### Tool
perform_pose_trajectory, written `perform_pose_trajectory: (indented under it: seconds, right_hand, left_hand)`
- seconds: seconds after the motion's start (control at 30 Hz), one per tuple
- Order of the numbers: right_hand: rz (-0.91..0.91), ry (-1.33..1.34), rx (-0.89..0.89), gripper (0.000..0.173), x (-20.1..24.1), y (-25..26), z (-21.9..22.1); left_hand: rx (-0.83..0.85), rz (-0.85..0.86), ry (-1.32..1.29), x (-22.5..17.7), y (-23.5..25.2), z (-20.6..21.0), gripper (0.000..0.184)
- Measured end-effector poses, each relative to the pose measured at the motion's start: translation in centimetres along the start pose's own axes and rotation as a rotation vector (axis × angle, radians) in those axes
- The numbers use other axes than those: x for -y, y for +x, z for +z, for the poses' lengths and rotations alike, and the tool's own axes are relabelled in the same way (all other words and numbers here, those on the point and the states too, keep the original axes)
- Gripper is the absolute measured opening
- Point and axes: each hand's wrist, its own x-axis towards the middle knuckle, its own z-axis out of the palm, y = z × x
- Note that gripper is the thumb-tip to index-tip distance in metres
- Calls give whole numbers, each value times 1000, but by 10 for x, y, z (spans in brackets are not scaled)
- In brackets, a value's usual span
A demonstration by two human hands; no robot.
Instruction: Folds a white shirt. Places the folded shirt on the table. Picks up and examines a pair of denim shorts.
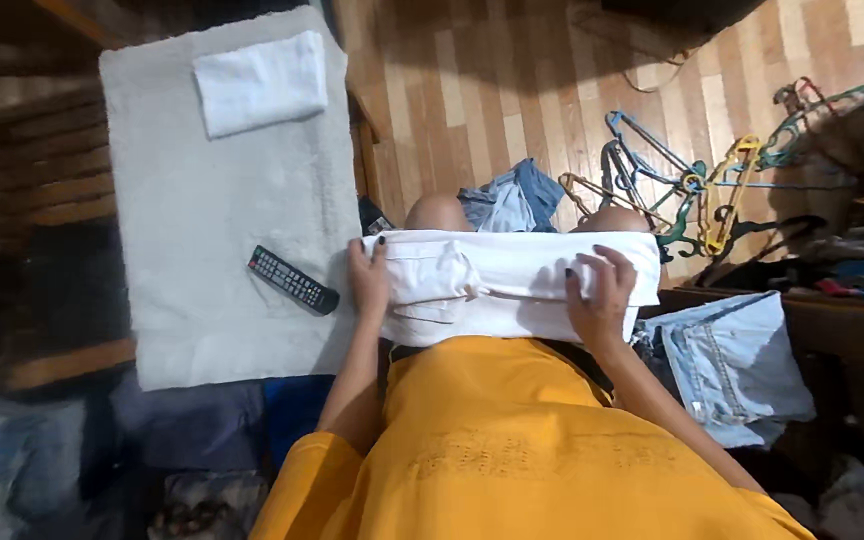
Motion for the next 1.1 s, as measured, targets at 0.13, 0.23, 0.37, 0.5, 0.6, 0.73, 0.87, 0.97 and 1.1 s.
perform_pose_trajectory:
  seconds: [0.13, 0.23, 0.37, 0.5, 0.6, 0.73, 0.87, 0.97, 1.1]
  right_hand:
    - [506, 127, -71, 54, -54, 8, -27]
    - [1055, 544, -86, 55, -84, 19, -29]
    - [1218, 786, -45, 55, -121, 22, -34]
    - [1089, 729, -81, 37, -127, 32, -47]
    - [1026, 689, -66, 47, -127, 35, -53]
    - [954, 654, -50, 27, -122, 38, -51]
    - [1077, 868, -148, 17, -127, 47, -58]
    - [1120, 886, -155, 21, -134, 61, -67]
    - [1081, 834, -135, 19, -148, 70, -61]
  left_hand:
    - [-111, 84, 162, -3, 13, -36, 43]
    - [-149, 101, 160, 8, 28, -53, 42]
    - [-165, 131, 139, 12, 34, -57, 38]
    - [-177, 134, 145, 13, 32, -58, 39]
    - [-154, 97, 161, 6, 27, -60, 43]
    - [-168, 132, 140, 8, 30, -59, 39]
    - [-167, 149, 122, 8, 32, -57, 39]
    - [-161, 136, 164, 7, 33, -57, 39]
    - [-142, 111, 201, 2, 34, -53, 41]
